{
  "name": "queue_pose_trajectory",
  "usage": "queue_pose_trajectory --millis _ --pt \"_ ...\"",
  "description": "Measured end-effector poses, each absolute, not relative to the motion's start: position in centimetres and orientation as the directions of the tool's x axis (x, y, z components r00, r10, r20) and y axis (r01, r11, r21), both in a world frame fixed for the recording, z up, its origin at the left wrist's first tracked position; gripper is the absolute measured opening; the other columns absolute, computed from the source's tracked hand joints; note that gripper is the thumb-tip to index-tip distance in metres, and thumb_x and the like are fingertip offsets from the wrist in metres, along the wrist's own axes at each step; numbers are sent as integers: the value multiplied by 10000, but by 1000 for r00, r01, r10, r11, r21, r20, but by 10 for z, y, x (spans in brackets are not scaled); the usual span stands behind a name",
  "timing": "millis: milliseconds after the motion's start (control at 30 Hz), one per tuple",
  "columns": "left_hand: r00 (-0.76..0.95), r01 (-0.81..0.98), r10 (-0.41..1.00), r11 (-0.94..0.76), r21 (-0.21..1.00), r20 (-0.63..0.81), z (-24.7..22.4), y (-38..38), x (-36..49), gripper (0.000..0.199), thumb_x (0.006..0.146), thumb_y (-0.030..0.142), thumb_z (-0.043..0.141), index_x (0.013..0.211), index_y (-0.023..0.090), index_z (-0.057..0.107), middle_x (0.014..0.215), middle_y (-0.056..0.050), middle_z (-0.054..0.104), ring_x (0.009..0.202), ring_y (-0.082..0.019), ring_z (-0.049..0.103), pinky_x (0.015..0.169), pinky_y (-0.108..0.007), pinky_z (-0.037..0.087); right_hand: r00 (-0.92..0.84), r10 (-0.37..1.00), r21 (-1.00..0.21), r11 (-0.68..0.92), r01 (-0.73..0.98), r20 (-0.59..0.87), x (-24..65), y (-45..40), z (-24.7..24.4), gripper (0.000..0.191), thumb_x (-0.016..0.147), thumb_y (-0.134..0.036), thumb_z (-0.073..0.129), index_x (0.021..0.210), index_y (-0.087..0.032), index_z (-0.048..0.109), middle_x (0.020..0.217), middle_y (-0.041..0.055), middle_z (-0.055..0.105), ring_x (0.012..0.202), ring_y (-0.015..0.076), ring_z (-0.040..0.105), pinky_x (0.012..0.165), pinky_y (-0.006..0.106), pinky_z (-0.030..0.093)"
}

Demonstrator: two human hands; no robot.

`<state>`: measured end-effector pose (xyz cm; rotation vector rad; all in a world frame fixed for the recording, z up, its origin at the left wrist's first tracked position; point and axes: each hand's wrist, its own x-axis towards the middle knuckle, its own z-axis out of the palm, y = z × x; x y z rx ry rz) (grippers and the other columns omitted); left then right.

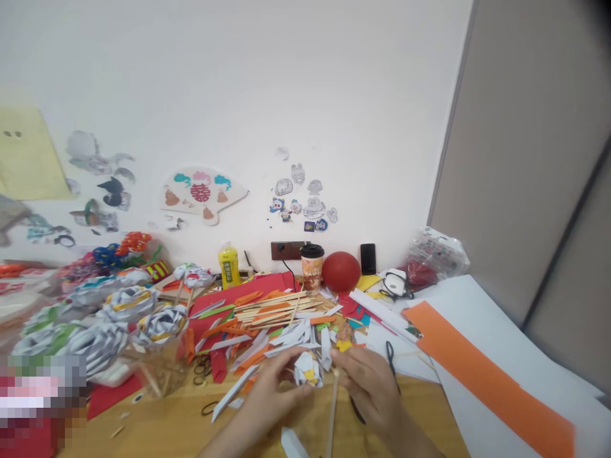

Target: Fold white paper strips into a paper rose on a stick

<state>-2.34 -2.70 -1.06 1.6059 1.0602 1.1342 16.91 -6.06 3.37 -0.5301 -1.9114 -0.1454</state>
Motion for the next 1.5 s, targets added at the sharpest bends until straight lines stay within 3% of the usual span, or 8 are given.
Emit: queue_pose_trajectory --millis 167,300,433,567,800,1167,1400,1500 --pt "320 -88 925 -187 978 205 -17 -25 -22 539 563 247 754 1076 180 599 1193 -108 570 1110 -281 493 959 -380 370 -375 227 -72 920 385 899 176 -70 43 301 917 -277 346 1193 -228 456 663 9 554 598 137 517 553 244 377" --pt "355 -55 907 -222 974 227 -8 -28 -24 502 592 263 742 1071 195 607 1187 -97 577 1149 -277 460 994 -394 330 -521 448 -24 774 632 727 174 -52 35 282 864 -362 455 1070 -213 578 660 20 568 598 154 513 532 253 337" --pt "417 -31 892 -177 984 174 4 -33 -27 516 630 337 712 1113 205 587 1207 -99 565 1140 -284 467 985 -407 332 -533 553 -67 732 678 640 171 -34 21 259 863 -376 457 998 -229 621 699 22 591 621 146 536 534 243 332" --pt "463 -41 871 -162 986 163 9 -33 -29 525 639 408 691 1111 200 591 1172 -97 587 1121 -280 479 990 -404 314 -518 571 -77 716 694 636 169 -32 16 277 849 -401 485 1028 -227 605 722 20 594 636 144 535 555 240 335" --pt "481 -41 862 -161 986 161 12 -35 -28 423 723 362 625 1119 217 585 1134 -69 614 1073 -254 512 960 -385 344 -495 513 50 658 751 701 164 -32 9 247 835 -378 508 965 -196 613 698 28 598 614 156 536 549 258 316" --pt "532 -20 838 -134 991 124 13 -35 -29 414 716 391 619 1090 212 610 1107 -74 630 1035 -268 536 943 -394 355 -491 590 -76 685 724 641 165 -31 10 238 858 -383 467 933 -226 630 714 6 621 630 135 569 531 231 331" --pt "405 12 909 -115 993 100 9 -37 -29 432 698 353 631 1115 248 590 1155 -54 599 1087 -265 491 943 -381 354 -447 620 -122 661 740 645 160 -33 8 236 892 -325 414 989 -239 611 726 6 619 645 128 565 561 222 346" --pt "344 81 938 -72 994 40 13 -42 -28 409 740 365 576 1142 290 560 1175 -36 571 985 -235 540 856 -333 410 -434 621 -120 650 750 653 158 -33 4 241 896 -317 403 976 -233 614 722 7 618 626 128 561 551 225 343"
